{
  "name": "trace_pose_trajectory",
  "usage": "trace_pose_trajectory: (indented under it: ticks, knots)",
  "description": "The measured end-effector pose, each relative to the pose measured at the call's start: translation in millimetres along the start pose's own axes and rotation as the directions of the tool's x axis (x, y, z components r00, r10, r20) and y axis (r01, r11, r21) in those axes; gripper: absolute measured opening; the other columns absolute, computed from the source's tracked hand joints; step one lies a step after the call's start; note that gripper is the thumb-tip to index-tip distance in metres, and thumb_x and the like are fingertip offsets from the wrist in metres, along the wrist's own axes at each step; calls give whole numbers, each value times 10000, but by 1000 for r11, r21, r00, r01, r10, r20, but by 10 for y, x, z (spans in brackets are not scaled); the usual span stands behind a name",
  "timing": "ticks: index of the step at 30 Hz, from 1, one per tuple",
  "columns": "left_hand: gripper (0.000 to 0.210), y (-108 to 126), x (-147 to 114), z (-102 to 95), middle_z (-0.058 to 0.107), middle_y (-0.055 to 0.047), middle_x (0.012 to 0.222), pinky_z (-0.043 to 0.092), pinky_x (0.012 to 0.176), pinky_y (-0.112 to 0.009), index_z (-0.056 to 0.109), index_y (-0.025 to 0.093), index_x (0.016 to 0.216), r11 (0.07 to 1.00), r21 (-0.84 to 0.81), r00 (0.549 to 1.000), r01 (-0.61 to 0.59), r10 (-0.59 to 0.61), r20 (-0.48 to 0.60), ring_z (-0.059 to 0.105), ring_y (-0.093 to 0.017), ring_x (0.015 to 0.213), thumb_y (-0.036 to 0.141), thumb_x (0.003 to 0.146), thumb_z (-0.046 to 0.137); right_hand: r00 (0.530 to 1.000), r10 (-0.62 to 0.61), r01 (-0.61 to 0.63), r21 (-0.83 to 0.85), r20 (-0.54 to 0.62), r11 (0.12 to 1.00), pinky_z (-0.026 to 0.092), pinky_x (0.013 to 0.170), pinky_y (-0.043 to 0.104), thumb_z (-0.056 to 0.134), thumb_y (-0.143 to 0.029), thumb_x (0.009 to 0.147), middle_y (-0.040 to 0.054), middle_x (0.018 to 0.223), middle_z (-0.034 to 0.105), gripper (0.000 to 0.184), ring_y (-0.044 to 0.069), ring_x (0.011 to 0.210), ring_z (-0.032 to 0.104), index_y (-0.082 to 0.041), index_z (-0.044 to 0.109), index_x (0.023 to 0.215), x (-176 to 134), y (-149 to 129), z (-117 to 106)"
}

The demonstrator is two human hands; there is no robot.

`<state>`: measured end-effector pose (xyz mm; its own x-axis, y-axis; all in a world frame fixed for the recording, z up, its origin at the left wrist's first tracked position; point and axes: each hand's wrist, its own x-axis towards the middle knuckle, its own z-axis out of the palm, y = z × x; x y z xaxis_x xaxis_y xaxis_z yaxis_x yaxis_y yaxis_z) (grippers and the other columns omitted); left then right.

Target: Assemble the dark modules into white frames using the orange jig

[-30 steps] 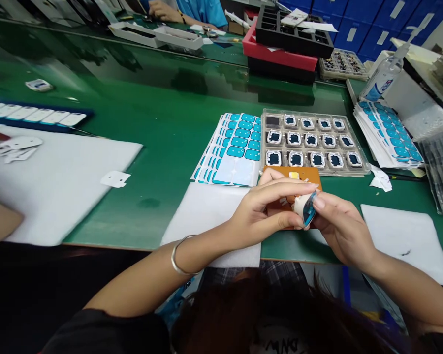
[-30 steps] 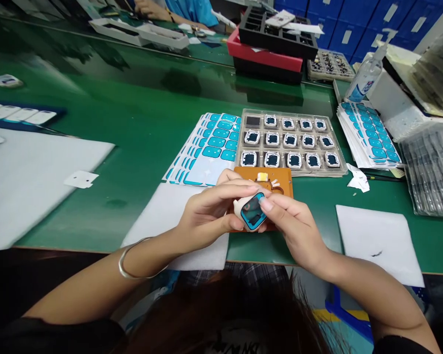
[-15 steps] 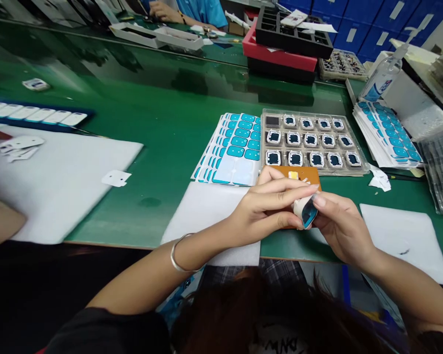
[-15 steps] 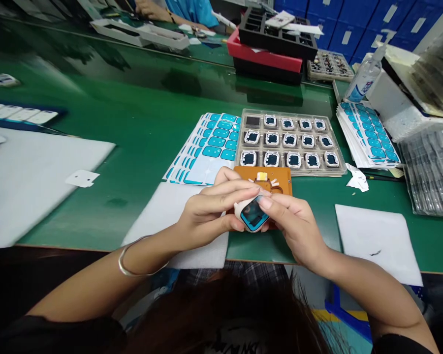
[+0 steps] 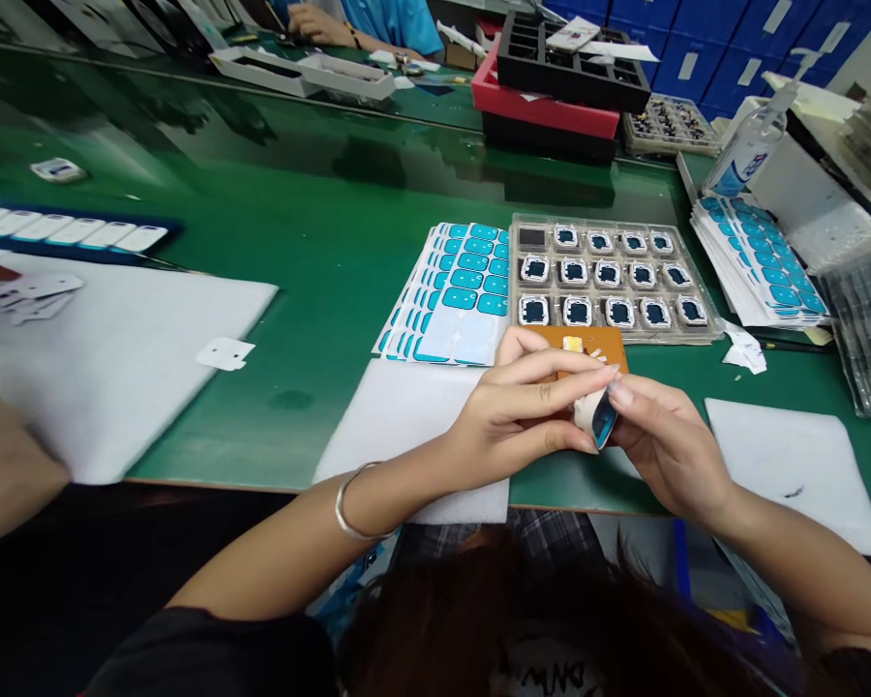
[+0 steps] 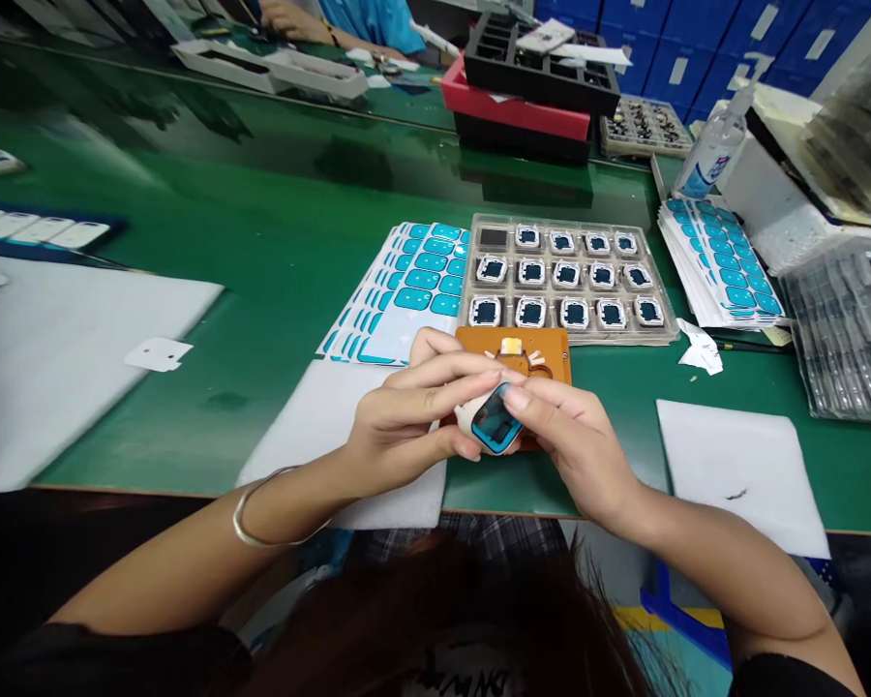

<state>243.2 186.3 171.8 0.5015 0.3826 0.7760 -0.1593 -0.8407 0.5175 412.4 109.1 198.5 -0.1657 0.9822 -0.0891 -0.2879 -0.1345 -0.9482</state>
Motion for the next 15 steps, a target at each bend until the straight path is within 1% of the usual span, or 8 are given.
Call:
trace_pose_trajectory:
  ticks: [4, 6, 8, 9, 11, 13, 14, 15]
  knots:
    - [554, -11, -8, 10, 711, -56, 1174, 398, 850, -350, 491, 397, 1425, 1000, -1, 1000, 3, -3, -14, 536, -188, 969, 462, 897, 645, 1000, 0, 0, 30, 11, 1000, 427, 624, 276, 724, -469, 860, 9, 681, 551, 346, 152, 656, 496, -182, 652, 682, 8, -8, -3]
    - [553, -16, -10, 6, 707, -54, 1193, 398, 854, -352, 502, 402, 1415, 1000, -16, 1000, 7, -7, -11, 544, -187, 974, 459, 889, 661, 1000, -7, 6, 48, 15, 999, 440, 625, 260, 726, -463, 868, 9, 699, 572, 314, 143, 660, 510, -185, 691, 727, 11, -10, -9]
    - [523, -15, -12, -11, 709, -49, 1196, 403, 874, -355, 507, 404, 1412, 997, -71, 999, 37, -36, 9, 558, -185, 987, 449, 910, 646, 1000, -10, 9, 59, 26, 998, 465, 627, 245, 720, -452, 884, 14, 744, 609, 275, 137, 673, 543, -193, 724, 791, 10, -16, -15]
    - [494, -12, -15, -24, 716, -48, 1176, 412, 888, -354, 510, 398, 1412, 990, -115, 996, 83, -80, 29, 562, -185, 999, 441, 933, 621, 999, -16, 14, 60, 38, 998, 484, 635, 240, 725, -435, 888, 14, 764, 629, 245, 136, 680, 565, -200, 733, 819, 8, -19, -18]
    - [439, -2, -21, -50, 727, -50, 1114, 439, 920, -345, 519, 369, 1417, 945, -229, 972, 233, -218, 88, 574, -186, 1031, 420, 982, 553, 996, -50, 46, 50, 72, 998, 524, 665, 230, 739, -384, 890, 8, 779, 662, 167, 132, 700, 609, -219, 740, 862, 5, -27, -19]
    - [438, 9, -27, -65, 725, -44, 1088, 477, 921, -325, 502, 355, 1437, 848, -371, 925, 379, -350, 147, 612, -176, 1005, 410, 1003, 514, 989, -109, 107, 21, 105, 994, 558, 707, 220, 742, -330, 898, 0, 791, 688, 93, 129, 735, 648, -237, 742, 907, 4, -30, -16]
    - [451, 14, -28, -65, 723, -37, 1086, 495, 907, -313, 483, 358, 1451, 792, -442, 906, 422, -388, 168, 639, -164, 956, 409, 1004, 512, 984, -135, 136, -3, 116, 991, 572, 729, 219, 735, -312, 906, 0, 801, 699, 74, 129, 756, 663, -242, 742, 927, 5, -28, -14]
    - [465, 19, -27, -60, 724, -29, 1070, 512, 884, -303, 464, 364, 1463, 742, -507, 895, 440, -407, 182, 660, -150, 890, 409, 1003, 515, 981, -153, 158, -29, 123, 987, 583, 748, 221, 724, -305, 916, 4, 818, 709, 71, 131, 776, 676, -242, 742, 944, 6, -22, -13]
